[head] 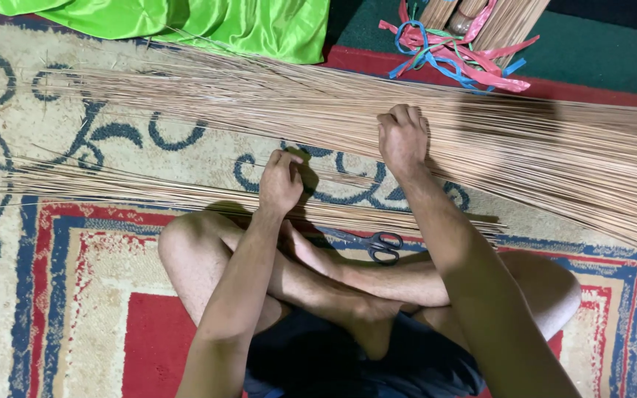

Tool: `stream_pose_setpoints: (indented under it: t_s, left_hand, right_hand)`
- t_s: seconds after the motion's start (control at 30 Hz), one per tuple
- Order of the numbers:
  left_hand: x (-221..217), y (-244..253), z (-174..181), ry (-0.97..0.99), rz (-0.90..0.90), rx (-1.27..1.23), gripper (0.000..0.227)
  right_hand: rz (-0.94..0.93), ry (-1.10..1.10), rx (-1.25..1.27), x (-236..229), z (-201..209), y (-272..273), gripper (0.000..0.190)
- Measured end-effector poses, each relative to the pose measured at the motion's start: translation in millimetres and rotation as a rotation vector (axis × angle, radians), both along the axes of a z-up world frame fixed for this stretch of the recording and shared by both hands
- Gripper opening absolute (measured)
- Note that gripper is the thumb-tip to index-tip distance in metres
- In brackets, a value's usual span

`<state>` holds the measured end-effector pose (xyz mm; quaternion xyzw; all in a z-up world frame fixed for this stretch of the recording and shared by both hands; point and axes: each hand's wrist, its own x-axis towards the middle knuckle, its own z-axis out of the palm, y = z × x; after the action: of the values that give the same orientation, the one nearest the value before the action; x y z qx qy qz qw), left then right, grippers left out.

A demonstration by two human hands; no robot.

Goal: Trim the ends of thin wooden sticks using scissors

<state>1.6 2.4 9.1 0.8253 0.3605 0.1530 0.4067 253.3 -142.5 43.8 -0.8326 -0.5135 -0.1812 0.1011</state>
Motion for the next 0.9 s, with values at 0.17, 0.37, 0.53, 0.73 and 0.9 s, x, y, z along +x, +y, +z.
stream_pose_setpoints:
  t_s: [0.17,0.37,0.53,0.73,0.9]
  left_hand:
    - [-1.2,-0.2,-3.6,0.016,0.004,-0.007,0.022]
    - [-1.8,-0.2,-1.9,0.043,-0.004,-0.033,0.021]
    - [-2.4,-2.0,2.7,0.049,-0.012,-0.035,0.02]
    - [-6.6,-2.3,-6.7,0.045,-0.015,0.003,0.021]
    - [-6.4,-3.9,-1.9,0.023,-0.02,0.024,0.021]
  right_hand:
    - [-0.008,-0.042,-0.02,10.8,-28.5,4.0,0.015]
    - [0.002,-0.061,0.006,9.9,-12.9,-5.2,0.009]
    - [0.044,-0.002,0.054,5.7,15.1,-16.5,0.007]
    - [0.038,0.041,0.094,-0.9,24.0,-23.0,0.01]
    - [-0.011,0.013,0.047,0.2,11.7,-27.3,0.013]
